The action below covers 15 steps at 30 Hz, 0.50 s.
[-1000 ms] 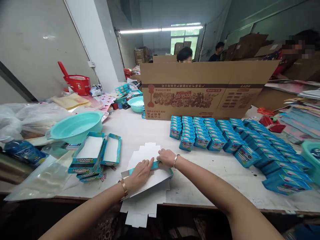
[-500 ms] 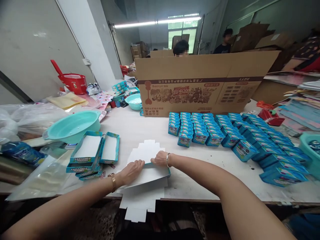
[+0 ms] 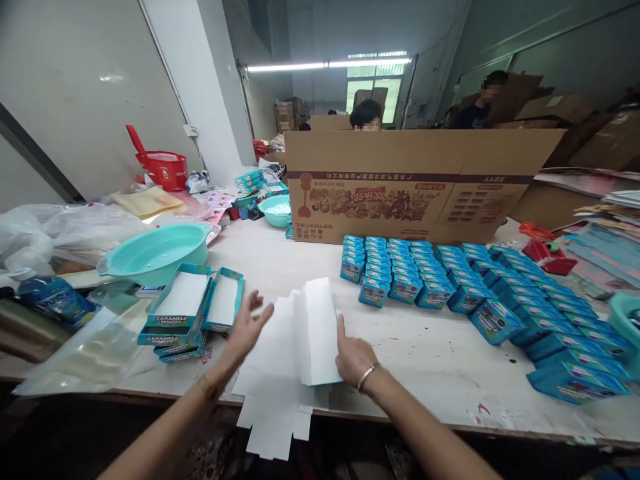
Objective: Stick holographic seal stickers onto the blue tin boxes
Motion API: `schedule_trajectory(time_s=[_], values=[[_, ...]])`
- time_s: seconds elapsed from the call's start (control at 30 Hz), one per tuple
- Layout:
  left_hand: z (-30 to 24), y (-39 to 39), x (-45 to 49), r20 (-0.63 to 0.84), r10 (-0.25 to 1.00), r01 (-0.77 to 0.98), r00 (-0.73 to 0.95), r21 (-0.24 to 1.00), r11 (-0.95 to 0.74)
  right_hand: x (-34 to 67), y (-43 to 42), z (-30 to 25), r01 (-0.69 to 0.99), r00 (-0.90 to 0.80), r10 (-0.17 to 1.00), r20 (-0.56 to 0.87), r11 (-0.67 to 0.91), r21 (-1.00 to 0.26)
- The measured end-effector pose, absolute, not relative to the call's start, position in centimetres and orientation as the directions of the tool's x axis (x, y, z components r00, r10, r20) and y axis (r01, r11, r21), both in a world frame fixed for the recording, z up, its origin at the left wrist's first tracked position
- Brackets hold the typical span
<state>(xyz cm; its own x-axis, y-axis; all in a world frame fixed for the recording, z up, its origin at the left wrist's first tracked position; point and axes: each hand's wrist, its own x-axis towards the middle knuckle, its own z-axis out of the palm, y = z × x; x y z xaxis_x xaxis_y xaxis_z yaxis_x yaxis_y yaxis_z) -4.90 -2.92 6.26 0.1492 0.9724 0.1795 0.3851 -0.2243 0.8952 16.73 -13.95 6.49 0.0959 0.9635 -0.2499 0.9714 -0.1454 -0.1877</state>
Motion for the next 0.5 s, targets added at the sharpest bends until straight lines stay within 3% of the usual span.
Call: schedule_trajectory(time_s=[0.07,0.13,0.17,0.23,0.3,0.37,0.4,0.43,0.47,0.5], values=[[4.5,-5.4,-3.6,-0.072,0.975,0.317,0.211,0.948,0.001,15.0,-16.4,4.7,0.869,0.203,0.941,-0.269,-0.3,-0.394],[3.6,-6.7,-2.9,-0.224,0.886,0.377,0.407,0.924,0.061,13.3,-18.8,3.1,0.666,0.162,0.941,-0.297,-0.327,-0.67],[3.6,-6.7,-2.9,-0.245,0.837,0.433,0.489,0.901,0.011,12.9,-19.8,2.7,0.572,0.097,0.943,-0.317,-0.314,-0.758],[4.6,-5.7,-3.4,-0.217,0.776,0.536,0.593,0.825,-0.178,13.0,-20.6,3.0,0.538,0.051,0.964,-0.262,-0.248,-0.806],[6.1,-4.3,-4.1,-0.184,0.763,0.625,0.62,0.703,-0.339,14.3,-19.6,4.7,0.697,0.115,0.993,-0.014,-0.091,-0.711],[7.4,-3.5,-4.4,-0.182,0.73,0.69,0.659,0.533,-0.489,15.8,-16.8,6.8,0.891,0.017,0.962,0.274,0.11,-0.44],[7.8,-3.5,-4.3,-0.188,0.697,0.693,0.692,0.441,-0.57,16.4,-15.1,7.8,0.945,-0.087,0.951,0.296,0.172,-0.277],[8.1,-3.6,-4.2,-0.199,0.655,0.678,0.729,0.339,-0.652,16.7,-13.3,8.5,0.964,-0.203,0.954,0.22,0.234,-0.125],[8.2,-3.9,-4.1,-0.21,0.616,0.651,0.759,0.249,-0.717,16.9,-11.6,8.9,0.953,-0.301,0.949,0.092,0.303,-0.016],[8.1,-4.2,-4.0,-0.215,0.584,0.62,0.783,0.187,-0.762,16.9,-10.1,9.0,0.933,-0.36,0.933,0.008,0.36,0.01]])
